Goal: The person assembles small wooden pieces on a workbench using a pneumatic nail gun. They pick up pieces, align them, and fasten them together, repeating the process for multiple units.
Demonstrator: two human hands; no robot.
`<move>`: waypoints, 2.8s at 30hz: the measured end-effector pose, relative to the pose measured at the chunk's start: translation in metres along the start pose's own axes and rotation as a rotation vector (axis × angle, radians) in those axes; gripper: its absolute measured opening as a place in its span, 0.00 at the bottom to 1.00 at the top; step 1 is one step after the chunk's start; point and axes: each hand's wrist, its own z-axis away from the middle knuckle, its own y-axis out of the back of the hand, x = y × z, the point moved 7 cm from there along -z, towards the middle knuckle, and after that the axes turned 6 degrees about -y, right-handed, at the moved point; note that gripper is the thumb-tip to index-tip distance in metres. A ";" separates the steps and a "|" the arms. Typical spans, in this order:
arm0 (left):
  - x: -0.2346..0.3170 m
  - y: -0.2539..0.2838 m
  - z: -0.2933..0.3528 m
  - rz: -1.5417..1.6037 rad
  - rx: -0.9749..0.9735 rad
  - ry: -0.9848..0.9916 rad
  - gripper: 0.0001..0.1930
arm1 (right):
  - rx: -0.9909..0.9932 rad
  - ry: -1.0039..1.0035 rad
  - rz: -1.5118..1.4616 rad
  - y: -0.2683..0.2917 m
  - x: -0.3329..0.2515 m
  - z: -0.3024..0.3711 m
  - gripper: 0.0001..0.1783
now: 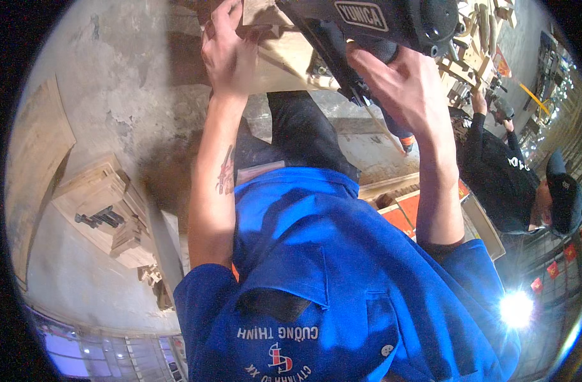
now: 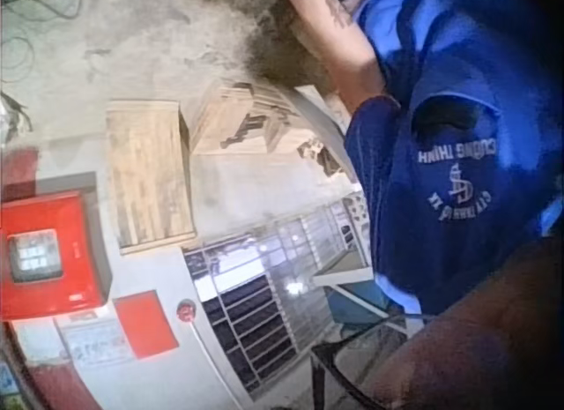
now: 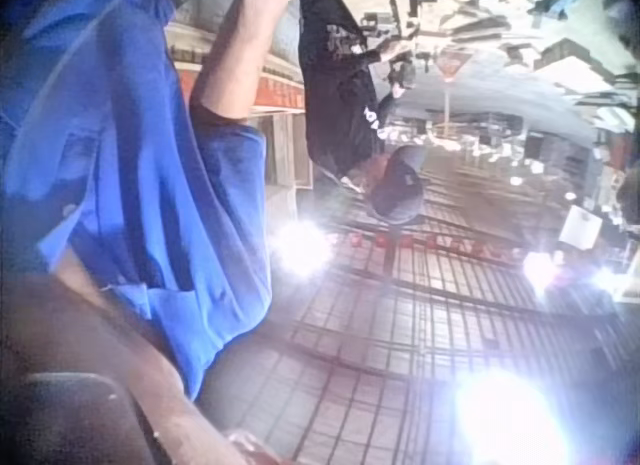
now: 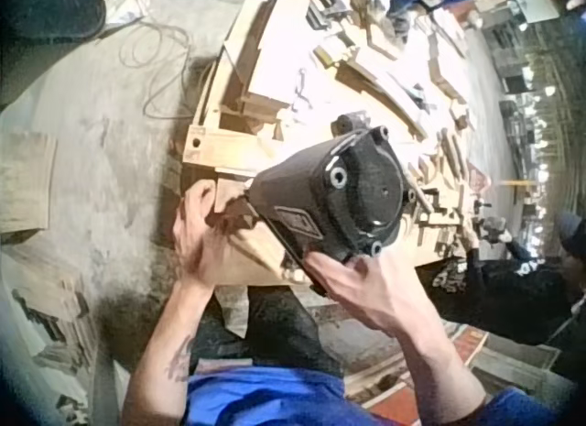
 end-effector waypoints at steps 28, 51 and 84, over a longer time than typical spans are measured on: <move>0.250 -0.256 -0.011 0.029 -0.563 -0.282 0.31 | 0.268 0.002 -0.485 0.229 0.179 0.041 0.17; 0.006 0.000 -0.004 -0.161 0.110 0.520 0.19 | 0.164 0.399 0.485 0.103 0.112 -0.224 0.25; -0.024 -0.021 -0.036 0.244 -0.465 0.659 0.28 | -0.027 -0.626 -1.459 -0.108 0.155 -0.085 0.17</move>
